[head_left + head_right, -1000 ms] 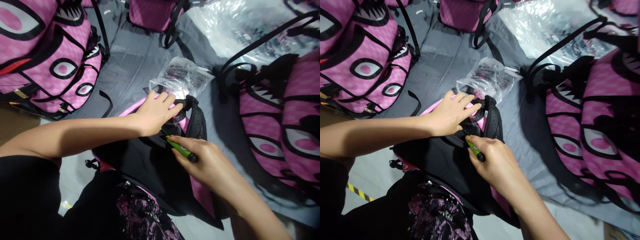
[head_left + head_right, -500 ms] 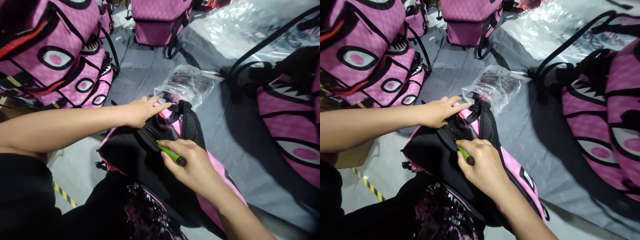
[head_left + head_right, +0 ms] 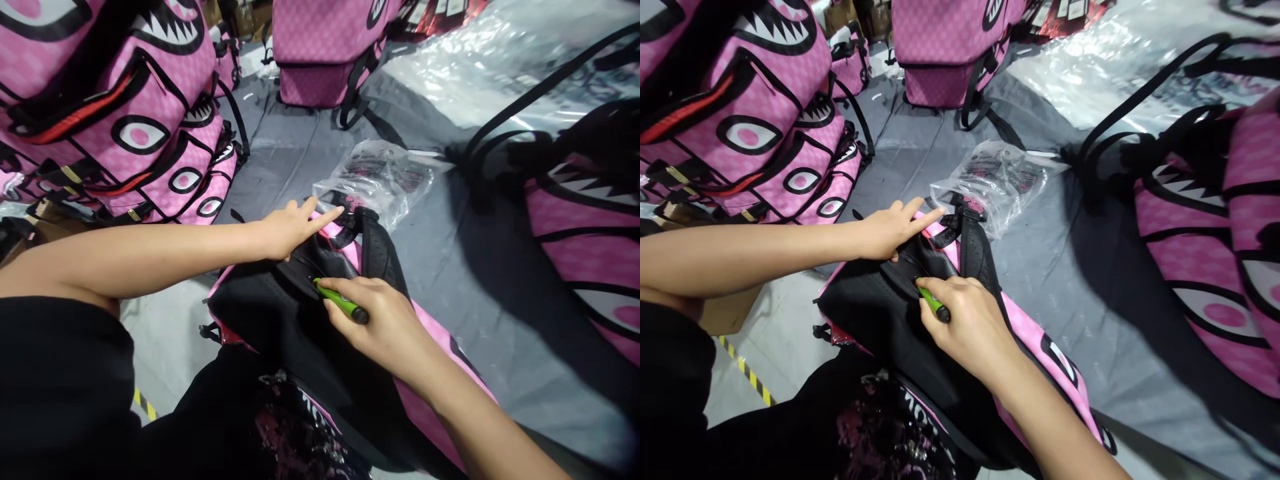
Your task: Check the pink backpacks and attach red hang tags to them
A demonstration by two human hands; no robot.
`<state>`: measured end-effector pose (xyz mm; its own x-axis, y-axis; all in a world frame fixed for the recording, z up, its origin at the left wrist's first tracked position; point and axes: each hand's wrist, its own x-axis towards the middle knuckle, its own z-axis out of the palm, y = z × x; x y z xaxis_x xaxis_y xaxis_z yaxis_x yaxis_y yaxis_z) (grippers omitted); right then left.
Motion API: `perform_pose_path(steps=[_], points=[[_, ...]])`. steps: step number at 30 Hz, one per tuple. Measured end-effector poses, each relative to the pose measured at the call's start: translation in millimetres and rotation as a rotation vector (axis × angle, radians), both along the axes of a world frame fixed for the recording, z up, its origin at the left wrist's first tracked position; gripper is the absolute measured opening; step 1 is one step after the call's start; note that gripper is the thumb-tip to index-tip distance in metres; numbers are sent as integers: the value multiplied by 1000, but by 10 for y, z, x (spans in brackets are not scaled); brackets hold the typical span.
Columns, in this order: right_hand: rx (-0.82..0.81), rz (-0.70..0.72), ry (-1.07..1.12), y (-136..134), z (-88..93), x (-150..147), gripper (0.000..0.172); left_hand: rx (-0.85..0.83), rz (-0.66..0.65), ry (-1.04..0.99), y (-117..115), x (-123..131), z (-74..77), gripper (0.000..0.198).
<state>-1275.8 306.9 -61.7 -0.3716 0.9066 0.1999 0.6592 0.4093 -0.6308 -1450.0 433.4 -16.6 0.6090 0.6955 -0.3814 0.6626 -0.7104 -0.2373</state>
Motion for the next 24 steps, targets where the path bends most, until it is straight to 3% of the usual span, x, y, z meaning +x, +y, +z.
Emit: perform_pose_path(steps=[6, 12, 17, 24], points=[[61, 4, 37, 23, -11, 69, 27, -112, -73, -102, 75, -166, 81, 106], [101, 13, 51, 121, -32, -50, 27, -131, 317, -223, 27, -267, 34, 100], [51, -25, 195, 287, -102, -358, 28, -184, 277, -168, 68, -230, 20, 93], [73, -261, 150, 197, -164, -565, 23, -184, 254, -201, 119, -252, -27, 91]])
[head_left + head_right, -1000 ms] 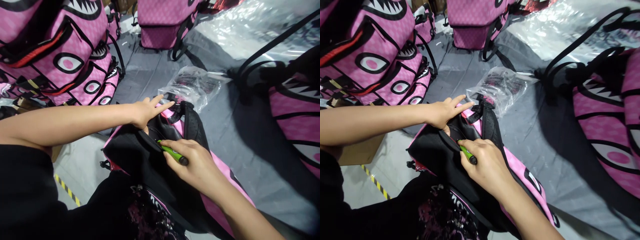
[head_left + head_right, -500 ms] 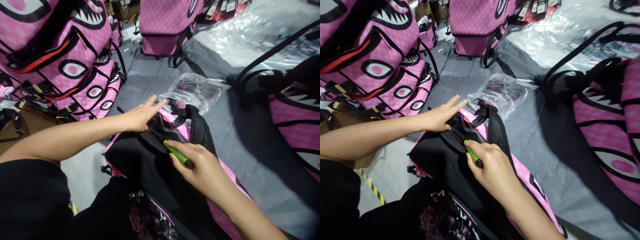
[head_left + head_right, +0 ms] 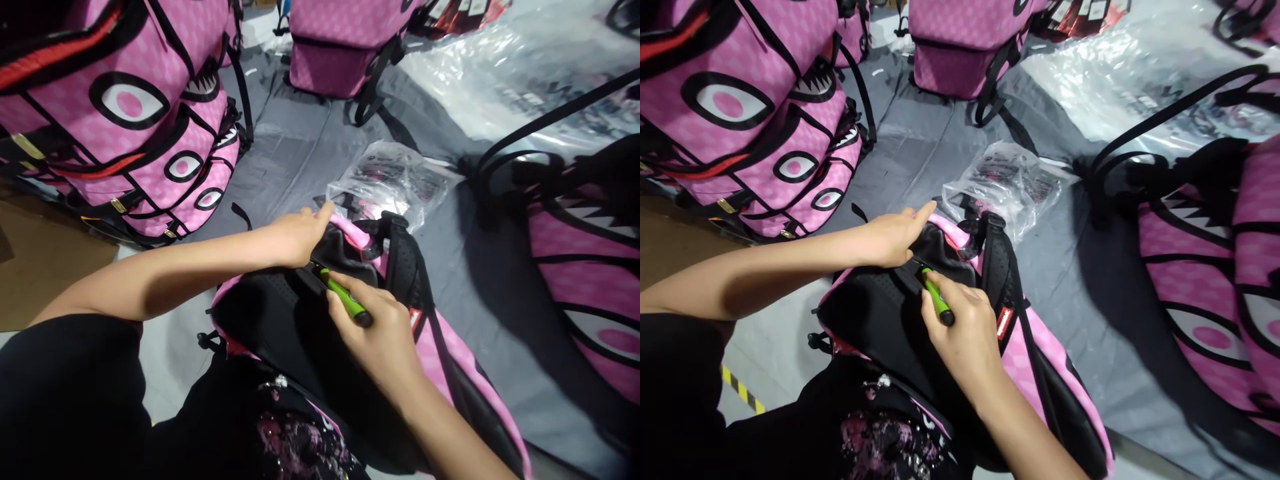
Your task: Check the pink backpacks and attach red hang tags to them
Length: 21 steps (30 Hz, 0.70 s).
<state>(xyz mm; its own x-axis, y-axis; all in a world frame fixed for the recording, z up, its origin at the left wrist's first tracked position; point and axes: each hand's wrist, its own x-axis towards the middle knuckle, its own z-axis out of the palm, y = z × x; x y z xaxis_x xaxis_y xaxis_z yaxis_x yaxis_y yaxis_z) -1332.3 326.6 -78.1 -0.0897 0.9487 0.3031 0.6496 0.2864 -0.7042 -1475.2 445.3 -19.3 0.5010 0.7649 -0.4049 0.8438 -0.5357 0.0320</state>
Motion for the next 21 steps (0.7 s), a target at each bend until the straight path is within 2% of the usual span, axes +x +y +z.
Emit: perform_pose_path(steps=[4, 8, 21], points=[[-47, -75, 87, -35, -18, -97, 21, -7, 9, -33, 12, -15, -24, 88], [0, -147, 50, -27, -54, -183, 22, -14, 10, -59, 14, -31, -29, 85], [39, -154, 4, 6, -52, -211, 22, -40, 27, -82, 42, -29, -71, 86]])
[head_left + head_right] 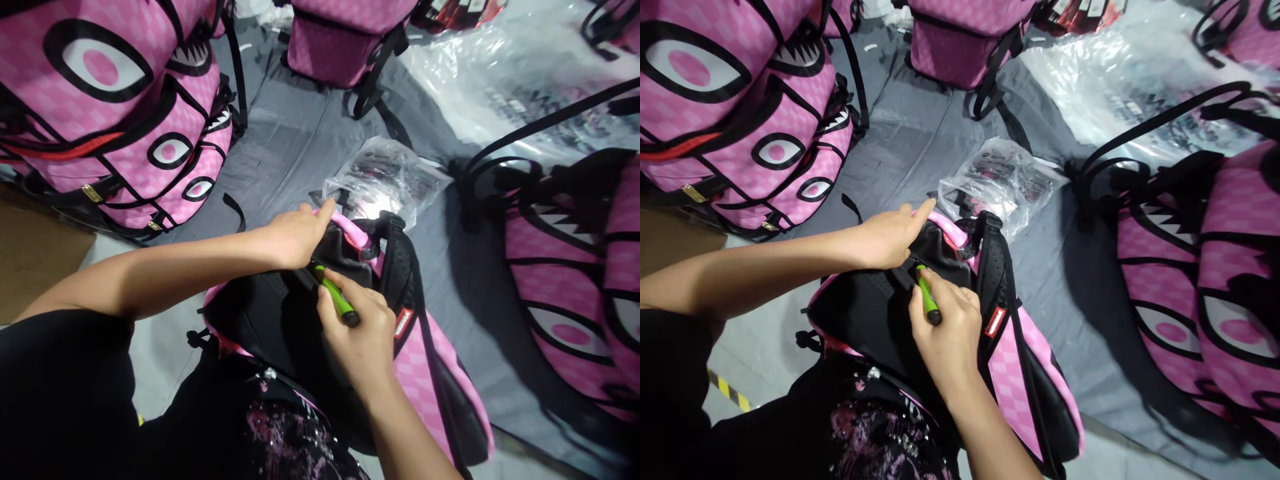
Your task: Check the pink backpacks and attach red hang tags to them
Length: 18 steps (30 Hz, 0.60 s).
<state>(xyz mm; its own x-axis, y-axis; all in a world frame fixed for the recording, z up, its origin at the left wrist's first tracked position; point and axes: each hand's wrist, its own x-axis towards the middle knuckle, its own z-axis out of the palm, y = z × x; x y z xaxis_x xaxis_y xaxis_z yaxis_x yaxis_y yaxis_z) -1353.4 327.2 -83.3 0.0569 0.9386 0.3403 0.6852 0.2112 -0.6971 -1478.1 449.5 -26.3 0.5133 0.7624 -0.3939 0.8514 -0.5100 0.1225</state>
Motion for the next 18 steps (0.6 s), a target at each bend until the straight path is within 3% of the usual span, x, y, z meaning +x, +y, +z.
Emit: perform_pose_path(steps=[9, 18], points=[[-11, 106, -10, 30, 38, 44, 22, 4, 8, 29, -8, 13, 13, 89], [-9, 45, -59, 5, 46, 3, 24, 8, 7, 18, -22, -7, 1, 89]])
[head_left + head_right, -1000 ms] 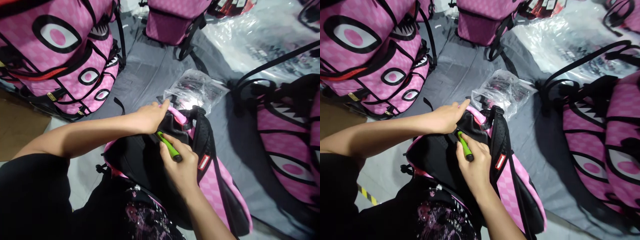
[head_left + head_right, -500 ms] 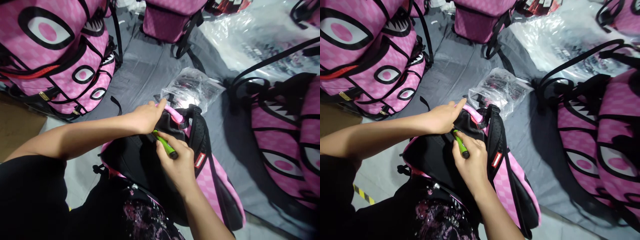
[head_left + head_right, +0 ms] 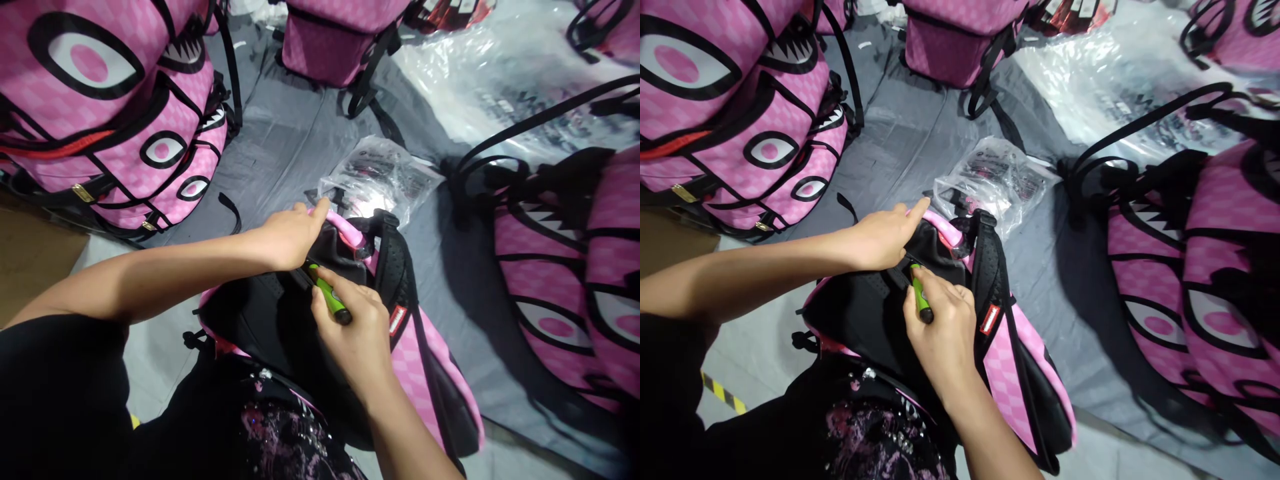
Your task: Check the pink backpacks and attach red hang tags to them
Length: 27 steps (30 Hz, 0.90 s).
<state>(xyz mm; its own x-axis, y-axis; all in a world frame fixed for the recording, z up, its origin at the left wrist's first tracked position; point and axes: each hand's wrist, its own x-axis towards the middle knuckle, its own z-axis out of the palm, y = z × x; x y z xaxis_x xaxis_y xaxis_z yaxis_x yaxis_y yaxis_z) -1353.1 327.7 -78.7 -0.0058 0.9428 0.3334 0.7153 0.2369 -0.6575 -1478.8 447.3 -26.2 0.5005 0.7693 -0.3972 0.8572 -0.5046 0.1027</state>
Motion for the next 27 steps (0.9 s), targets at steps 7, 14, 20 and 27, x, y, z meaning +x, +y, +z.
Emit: perform_pose_path(steps=[7, 14, 20, 27], points=[[-6, -32, 48, -16, -27, -26, 24, 18, -3, -21, -1, -7, -17, 90], [0, -37, 63, -47, -13, -22, 25, 46, -8, -1, -31, -22, -15, 89], [21, -43, 37, -16, -74, -80, 25, 46, 3, 2, -36, -6, -6, 90], [-52, 103, 67, -327, 574, 196, 24, 83, 54, -41, -360, -376, 134, 87]])
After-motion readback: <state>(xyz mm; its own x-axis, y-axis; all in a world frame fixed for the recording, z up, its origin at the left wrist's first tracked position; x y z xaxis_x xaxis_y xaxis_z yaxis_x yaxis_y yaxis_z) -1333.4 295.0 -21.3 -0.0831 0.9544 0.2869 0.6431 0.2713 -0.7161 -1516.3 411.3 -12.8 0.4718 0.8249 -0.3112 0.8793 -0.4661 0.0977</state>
